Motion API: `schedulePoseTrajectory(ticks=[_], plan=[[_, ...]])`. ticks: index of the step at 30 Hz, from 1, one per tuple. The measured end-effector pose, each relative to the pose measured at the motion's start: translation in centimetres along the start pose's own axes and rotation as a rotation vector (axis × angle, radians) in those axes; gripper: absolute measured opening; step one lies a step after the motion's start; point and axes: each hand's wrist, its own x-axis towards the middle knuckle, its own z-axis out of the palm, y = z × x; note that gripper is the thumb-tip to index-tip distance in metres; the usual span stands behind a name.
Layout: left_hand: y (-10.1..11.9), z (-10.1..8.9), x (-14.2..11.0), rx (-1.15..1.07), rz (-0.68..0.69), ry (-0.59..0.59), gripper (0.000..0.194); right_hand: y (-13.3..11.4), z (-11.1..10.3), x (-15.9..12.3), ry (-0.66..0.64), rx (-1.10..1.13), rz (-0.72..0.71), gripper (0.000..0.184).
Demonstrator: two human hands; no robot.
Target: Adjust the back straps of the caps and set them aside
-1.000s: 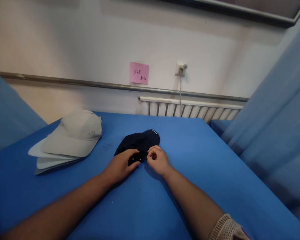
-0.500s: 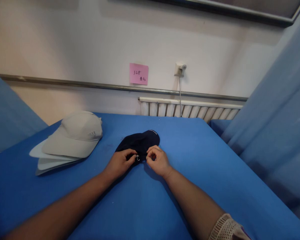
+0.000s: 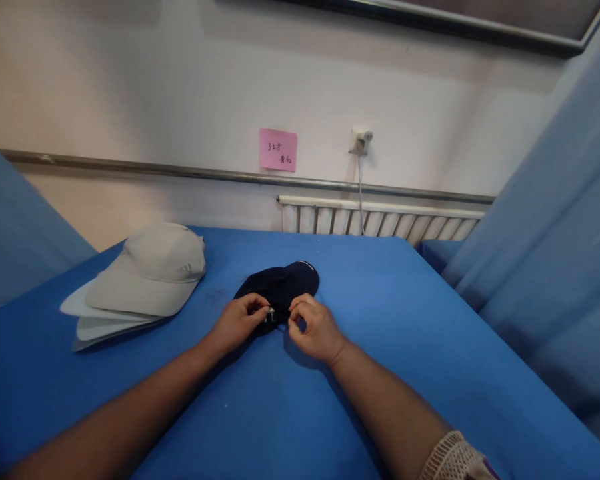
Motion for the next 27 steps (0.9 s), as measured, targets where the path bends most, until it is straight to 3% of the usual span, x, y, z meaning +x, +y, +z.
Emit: schedulePoseTrajectory(ticks=[4,9,16,27], plan=[[0.3,-0.1,0.0,-0.11,0.014,-0.114,0.025,0.3,0.0,0.0,0.012,0.002,-0.003,0.011],[0.5,-0.3,0.2,-0.297,-0.108,-0.09,0.025,0.6,0.1,-0.1,0.041,0.006,-0.057,0.018],[0.9,-1.0,0.1,-0.536,-0.243,-0.113,0.027,0.7,0.6,0.2,-0.038,-0.211,-0.092,0.03],[0.8,-0.8,0.1,-0.591,-0.248,-0.18,0.029,0.2,1.4,0.6,-0.013,-0.463,-0.076,0.014]])
